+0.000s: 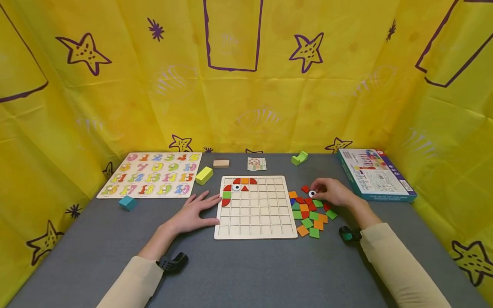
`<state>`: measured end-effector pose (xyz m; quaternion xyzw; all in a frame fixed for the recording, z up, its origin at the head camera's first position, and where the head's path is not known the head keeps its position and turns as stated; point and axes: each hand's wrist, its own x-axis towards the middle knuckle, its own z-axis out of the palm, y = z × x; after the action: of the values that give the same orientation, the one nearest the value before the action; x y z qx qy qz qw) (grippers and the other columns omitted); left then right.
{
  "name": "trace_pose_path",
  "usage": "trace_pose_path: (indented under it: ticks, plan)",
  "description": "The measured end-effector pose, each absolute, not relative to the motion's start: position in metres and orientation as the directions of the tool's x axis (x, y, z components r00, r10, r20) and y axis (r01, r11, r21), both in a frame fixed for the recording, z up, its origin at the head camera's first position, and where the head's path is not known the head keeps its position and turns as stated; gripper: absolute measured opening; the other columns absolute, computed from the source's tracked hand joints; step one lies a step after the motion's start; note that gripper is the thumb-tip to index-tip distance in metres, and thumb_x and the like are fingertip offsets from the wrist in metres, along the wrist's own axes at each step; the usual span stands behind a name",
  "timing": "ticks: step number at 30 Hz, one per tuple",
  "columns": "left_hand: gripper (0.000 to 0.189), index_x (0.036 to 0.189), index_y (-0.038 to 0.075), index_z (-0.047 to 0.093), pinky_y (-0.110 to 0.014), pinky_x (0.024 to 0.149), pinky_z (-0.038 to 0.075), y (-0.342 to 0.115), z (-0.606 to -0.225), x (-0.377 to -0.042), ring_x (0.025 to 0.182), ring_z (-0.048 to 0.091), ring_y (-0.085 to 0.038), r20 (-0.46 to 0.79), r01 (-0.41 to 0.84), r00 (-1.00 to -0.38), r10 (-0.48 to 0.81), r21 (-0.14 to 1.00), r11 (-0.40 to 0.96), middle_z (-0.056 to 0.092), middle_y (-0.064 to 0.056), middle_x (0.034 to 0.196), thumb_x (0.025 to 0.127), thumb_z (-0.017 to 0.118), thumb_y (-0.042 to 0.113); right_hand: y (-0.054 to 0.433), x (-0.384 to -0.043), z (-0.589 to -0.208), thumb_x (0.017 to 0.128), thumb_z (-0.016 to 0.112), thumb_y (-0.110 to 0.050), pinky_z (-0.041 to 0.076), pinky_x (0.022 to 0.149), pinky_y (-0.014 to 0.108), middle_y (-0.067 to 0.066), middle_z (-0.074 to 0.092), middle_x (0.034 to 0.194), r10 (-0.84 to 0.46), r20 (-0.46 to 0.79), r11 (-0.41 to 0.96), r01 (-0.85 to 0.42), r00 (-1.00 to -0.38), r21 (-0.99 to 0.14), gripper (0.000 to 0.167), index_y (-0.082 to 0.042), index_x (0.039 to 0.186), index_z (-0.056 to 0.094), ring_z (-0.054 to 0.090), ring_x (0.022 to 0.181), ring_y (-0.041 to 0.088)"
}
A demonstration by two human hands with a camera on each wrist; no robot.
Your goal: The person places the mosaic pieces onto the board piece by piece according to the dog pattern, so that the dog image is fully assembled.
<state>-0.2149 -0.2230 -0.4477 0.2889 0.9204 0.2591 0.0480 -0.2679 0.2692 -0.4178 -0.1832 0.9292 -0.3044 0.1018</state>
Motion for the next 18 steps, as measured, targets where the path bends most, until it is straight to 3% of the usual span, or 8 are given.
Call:
trace_pose_path:
  ticks: [18]
  plan:
    - [0.08, 0.154, 0.015, 0.046, -0.065, 0.115, 0.003, -0.223, -0.448, -0.215, 0.15, 0.017, -0.04, 0.064, 0.509, -0.828, 0.558, 0.503, 0.698, 0.04, -0.002, 0.158, 0.09, 0.07, 0.056, 0.253, -0.273, -0.396, 0.096, 0.069, -0.004, 0.052, 0.088, 0.046, 0.008, 0.07, 0.1, -0.44, -0.012, 0.709, -0.339, -0.898, -0.619, 0.016, -0.001, 0.111, 0.073, 0.061, 0.09, 0.026]
